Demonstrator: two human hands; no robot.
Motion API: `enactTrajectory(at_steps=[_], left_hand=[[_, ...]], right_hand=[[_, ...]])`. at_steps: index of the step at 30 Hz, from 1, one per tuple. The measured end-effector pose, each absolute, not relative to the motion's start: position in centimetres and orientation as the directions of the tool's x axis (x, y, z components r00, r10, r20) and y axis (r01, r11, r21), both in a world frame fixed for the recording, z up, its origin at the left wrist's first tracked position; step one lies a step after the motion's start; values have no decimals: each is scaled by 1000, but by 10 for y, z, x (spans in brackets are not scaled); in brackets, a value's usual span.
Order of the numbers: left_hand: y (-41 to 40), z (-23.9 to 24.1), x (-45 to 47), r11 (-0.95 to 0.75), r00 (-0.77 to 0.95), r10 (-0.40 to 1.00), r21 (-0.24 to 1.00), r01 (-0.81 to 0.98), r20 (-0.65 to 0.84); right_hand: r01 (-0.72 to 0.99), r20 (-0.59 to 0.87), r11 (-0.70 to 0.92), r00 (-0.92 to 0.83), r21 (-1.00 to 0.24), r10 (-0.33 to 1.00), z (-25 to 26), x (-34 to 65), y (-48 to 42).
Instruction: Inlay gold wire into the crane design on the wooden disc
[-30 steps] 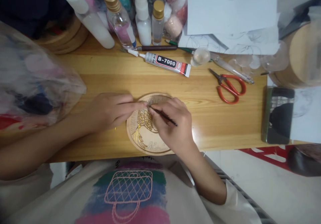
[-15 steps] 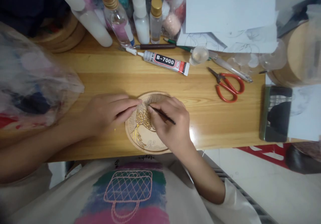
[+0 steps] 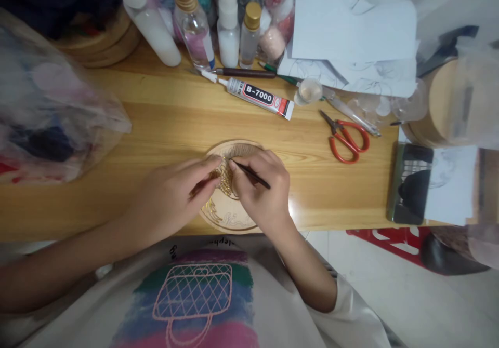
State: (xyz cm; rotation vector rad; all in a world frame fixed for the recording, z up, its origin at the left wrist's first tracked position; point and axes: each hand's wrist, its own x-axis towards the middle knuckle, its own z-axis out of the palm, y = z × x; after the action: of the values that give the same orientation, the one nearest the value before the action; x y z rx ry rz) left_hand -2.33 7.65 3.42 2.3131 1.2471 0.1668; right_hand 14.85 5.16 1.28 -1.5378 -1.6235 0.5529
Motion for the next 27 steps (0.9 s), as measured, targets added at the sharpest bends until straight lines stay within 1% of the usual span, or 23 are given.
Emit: enactTrajectory(at_steps=[11,14,20,24,27], left_hand=[[58,34,-10,-344,467,878,535,771,-108],[54,35,-7,-305,445,883,538,786,-150],[53,39,-1,-170,374,887,562,809,-270],[53,39,0,-162,368,894,582,797,-256],[50,37,-1,-198,376,909,606,770,-180]], right_hand=[[600,255,172,55,-781,965,13,151,53],[598,262,178,55,-782,963,13,151,53],[583,268,183,61,-791,962,11,151,53],[590,265,182,57,-787,962,12,151,54],[591,263,182,54,-786,963,12,151,54]])
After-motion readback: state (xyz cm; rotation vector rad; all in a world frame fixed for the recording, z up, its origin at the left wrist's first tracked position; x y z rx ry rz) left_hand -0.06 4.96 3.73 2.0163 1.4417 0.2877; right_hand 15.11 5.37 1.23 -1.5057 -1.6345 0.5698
